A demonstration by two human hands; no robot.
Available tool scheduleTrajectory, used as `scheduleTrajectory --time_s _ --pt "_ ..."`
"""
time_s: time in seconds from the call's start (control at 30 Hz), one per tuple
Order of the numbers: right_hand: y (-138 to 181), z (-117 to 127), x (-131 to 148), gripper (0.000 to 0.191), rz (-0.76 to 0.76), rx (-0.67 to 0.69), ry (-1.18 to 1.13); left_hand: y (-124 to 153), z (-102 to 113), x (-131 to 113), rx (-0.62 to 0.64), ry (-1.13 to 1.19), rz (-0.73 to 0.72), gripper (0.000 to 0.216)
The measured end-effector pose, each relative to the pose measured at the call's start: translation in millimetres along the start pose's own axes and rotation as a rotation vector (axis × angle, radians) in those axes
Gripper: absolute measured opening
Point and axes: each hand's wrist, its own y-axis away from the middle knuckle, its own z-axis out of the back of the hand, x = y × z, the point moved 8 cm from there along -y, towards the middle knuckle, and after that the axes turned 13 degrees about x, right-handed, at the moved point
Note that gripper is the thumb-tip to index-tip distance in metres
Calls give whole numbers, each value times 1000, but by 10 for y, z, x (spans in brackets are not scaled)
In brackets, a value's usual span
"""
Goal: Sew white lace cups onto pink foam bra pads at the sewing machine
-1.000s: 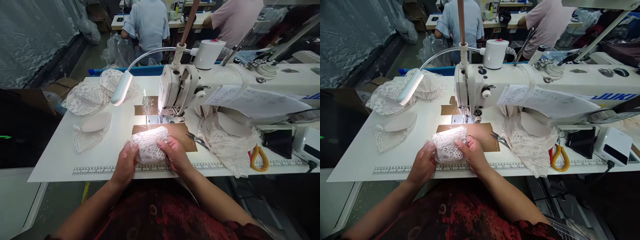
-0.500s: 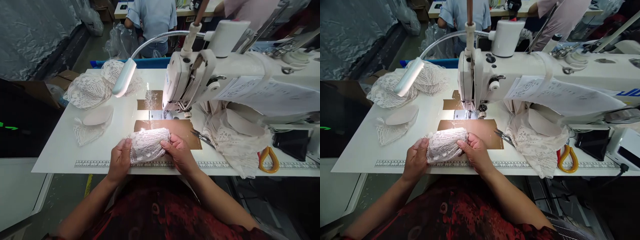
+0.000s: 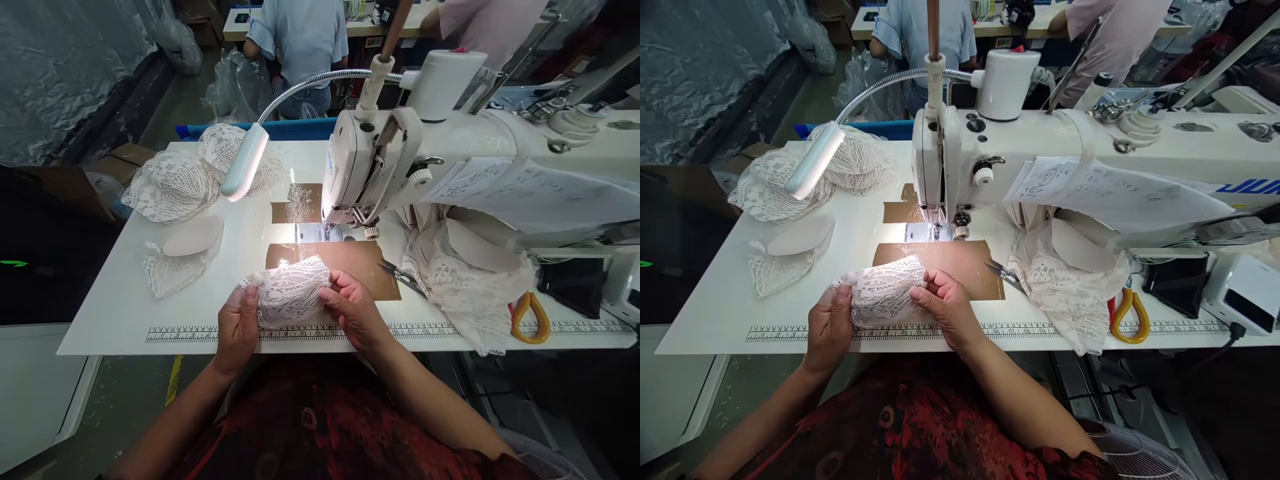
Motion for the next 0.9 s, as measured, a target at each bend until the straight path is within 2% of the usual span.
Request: scheduleTrajectory --time_s 0.13,0.33,0.5,0.7,0.83,0.9 --pt "-1 -38 -21 15 20 27 8 -4 14 -2 -3 -26 7 32" --pt "53 36 -33 22 132 -88 -88 10 11 29 15 -30 34 34" --pt "99 138 -91 25 116 -203 -197 82 10 25 -16 -62 12 33" --pt "121 185 -75 26 81 -234 -221 105 -18 31 5 3 41 34" --pt "115 149 -10 24 104 -204 -121 65 -139 46 103 100 143 36" --pt "100 146 -6 23 111 -219 -92 46 -201 16 137 140 133 38"
